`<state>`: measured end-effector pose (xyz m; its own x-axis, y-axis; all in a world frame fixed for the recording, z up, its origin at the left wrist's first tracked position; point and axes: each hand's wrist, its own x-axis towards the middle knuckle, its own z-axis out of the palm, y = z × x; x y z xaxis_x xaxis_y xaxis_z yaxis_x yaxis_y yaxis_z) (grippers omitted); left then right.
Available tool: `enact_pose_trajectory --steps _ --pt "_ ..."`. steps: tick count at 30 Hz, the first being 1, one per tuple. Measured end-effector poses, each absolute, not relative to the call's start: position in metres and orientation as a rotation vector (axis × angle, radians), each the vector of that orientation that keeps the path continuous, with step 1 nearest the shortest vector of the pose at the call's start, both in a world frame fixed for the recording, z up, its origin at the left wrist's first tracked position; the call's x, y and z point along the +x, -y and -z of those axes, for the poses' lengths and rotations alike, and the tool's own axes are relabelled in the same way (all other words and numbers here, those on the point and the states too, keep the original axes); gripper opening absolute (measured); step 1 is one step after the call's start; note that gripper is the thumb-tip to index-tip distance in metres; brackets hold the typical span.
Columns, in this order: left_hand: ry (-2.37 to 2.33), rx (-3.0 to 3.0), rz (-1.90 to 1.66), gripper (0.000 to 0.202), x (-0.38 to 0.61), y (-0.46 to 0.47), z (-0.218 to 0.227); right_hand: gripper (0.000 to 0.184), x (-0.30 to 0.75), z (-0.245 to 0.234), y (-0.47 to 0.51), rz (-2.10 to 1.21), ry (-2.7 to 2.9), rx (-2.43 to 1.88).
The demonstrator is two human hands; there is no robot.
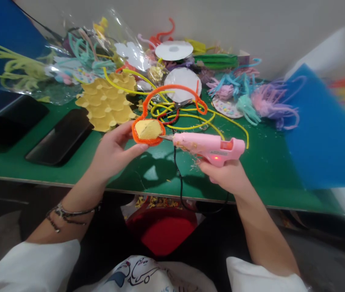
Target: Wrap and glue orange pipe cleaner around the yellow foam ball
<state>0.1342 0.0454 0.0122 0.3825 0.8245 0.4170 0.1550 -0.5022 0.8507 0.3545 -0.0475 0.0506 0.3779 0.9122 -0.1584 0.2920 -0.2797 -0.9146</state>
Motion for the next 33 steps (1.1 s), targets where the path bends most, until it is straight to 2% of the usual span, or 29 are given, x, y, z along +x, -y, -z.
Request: enact_pose_trajectory --steps 14,33 --pt "-0.932 1.877 -1.118 0.048 0.135 -0.042 -0.018 0.013 0.357 -0.053 0.048 -1.021 1.108 -1.726" --pt "-1.104 2.09 -1.146 0.045 0.137 -0.035 -0.025 0.019 0.349 -0.045 0.05 -0.859 1.098 -1.777"
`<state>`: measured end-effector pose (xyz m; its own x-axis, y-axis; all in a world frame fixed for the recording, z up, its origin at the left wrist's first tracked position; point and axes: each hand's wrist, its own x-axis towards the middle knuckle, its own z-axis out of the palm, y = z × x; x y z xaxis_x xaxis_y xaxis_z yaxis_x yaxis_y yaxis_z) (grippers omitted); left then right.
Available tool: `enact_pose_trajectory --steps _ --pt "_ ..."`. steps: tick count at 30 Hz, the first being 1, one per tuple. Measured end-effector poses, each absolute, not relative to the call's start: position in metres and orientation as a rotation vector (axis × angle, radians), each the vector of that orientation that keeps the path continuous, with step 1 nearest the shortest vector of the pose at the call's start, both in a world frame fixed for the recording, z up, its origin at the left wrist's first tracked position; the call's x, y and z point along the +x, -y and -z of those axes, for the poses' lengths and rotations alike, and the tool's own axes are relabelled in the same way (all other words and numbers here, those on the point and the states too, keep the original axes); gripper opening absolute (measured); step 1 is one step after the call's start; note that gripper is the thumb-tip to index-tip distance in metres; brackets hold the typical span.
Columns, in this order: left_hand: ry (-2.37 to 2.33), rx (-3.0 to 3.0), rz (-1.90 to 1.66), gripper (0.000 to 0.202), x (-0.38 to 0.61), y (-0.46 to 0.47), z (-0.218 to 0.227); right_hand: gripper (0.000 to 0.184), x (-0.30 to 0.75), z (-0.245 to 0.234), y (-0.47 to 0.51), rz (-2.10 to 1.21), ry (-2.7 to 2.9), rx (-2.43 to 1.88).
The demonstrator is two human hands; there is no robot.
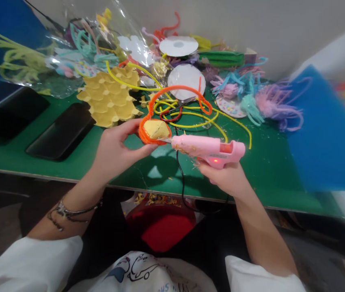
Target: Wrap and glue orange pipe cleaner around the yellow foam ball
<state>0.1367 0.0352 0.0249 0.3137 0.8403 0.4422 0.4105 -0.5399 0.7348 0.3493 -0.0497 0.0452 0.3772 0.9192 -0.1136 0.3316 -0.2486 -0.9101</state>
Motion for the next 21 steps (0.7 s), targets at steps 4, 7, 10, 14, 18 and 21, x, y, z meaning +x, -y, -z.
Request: enact_pose_trajectory --steps 4,7,10,14,18,21 --pt "-1.123 2.114 -1.129 0.043 0.1362 -0.034 -0.027 0.017 0.3482 -0.0447 0.0497 -0.855 1.103 -1.776" --pt "-1.144 2.136 -1.123 0.042 0.1361 -0.0331 -0.0281 0.019 0.347 -0.0452 0.0505 -0.827 1.107 -1.803" --pt "-1.174 2.166 -1.122 0.042 0.1358 -0.0321 -0.0279 0.021 0.3453 -0.0457 0.0513 -0.82 1.118 -1.816" --pt "-1.216 2.209 -1.118 0.041 0.1353 -0.0305 -0.0273 0.019 0.3435 -0.046 0.0514 -0.818 1.12 -1.807" --pt "-1.265 2.253 -1.097 0.042 0.1353 -0.0294 -0.0274 0.018 0.3431 -0.0463 0.051 -0.819 1.121 -1.816" --pt "-1.287 2.285 -1.075 0.045 0.1354 -0.0289 -0.0276 0.018 0.3433 -0.0466 0.0505 -0.823 1.127 -1.817"
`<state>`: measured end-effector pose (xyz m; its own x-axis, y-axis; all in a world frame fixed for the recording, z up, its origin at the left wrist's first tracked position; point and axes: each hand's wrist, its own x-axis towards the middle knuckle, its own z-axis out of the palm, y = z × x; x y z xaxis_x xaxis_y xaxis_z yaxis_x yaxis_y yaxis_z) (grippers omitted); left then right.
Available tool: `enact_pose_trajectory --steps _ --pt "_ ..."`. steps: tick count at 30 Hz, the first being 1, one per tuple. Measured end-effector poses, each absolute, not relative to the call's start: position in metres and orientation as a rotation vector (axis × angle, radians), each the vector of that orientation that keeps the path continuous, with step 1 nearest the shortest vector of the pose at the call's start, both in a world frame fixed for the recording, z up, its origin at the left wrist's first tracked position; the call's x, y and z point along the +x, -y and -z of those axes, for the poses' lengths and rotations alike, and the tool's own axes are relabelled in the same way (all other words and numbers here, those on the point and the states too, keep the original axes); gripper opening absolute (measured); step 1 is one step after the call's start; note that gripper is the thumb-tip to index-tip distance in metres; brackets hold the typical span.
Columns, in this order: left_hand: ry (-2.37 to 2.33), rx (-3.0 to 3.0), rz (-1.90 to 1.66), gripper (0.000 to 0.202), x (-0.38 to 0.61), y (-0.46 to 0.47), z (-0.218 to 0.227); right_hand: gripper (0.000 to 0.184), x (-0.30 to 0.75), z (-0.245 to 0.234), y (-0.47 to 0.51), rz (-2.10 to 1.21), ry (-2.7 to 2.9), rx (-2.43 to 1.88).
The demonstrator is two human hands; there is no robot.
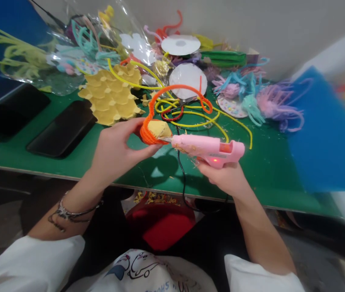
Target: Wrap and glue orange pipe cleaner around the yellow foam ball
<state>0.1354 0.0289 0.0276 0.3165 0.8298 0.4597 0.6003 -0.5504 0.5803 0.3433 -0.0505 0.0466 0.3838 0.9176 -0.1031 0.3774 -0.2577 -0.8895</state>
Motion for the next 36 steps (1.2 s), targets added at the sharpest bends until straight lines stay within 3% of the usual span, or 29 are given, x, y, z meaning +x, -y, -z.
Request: enact_pose_trajectory --steps 24,36 --pt "-1.388 2.382 -1.002 0.046 0.135 -0.028 -0.028 0.017 0.346 -0.044 0.047 -0.936 1.118 -1.719" --pt "-1.225 2.245 -1.07 0.04 0.127 -0.036 -0.028 0.023 0.354 -0.037 0.044 -0.753 1.164 -1.768"
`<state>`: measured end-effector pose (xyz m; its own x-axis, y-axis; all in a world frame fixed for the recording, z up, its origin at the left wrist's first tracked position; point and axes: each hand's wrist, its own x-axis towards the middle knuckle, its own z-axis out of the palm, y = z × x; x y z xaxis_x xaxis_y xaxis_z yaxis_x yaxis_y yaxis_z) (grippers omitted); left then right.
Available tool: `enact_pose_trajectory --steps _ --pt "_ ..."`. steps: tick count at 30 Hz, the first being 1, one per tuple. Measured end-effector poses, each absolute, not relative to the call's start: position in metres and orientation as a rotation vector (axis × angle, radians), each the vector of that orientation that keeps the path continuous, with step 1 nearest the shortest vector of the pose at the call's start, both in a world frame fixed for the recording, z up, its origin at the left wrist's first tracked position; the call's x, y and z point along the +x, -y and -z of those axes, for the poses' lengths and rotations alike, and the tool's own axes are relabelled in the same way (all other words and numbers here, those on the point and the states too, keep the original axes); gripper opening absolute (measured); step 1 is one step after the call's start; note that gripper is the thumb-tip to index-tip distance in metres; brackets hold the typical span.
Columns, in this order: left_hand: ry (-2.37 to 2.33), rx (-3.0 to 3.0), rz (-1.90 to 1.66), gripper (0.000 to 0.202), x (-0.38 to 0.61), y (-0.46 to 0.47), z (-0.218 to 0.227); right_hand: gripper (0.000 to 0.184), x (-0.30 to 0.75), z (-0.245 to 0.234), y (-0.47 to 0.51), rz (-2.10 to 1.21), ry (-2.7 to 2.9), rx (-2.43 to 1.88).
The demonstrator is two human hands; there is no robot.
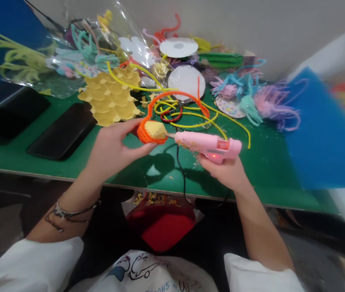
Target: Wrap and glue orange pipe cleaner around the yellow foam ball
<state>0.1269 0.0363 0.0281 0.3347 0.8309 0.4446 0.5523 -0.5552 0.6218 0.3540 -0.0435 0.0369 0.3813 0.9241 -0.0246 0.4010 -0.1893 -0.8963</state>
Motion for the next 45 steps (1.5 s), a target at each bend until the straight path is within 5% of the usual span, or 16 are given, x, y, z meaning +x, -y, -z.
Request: enact_pose_trajectory --steps 21,27,45 --pt "-0.845 1.822 -1.05 0.061 0.117 -0.051 -0.009 0.026 0.444 -0.002 0.022 -0.29 1.787 -2.074" --pt "-0.762 1.879 -0.92 0.051 0.121 -0.045 -0.011 0.051 0.46 -0.031 0.033 -0.247 2.096 -2.043" --pt "-0.859 1.838 -0.828 0.055 0.105 -0.038 -0.002 0.025 0.442 -0.005 0.015 -0.491 1.621 -2.033"
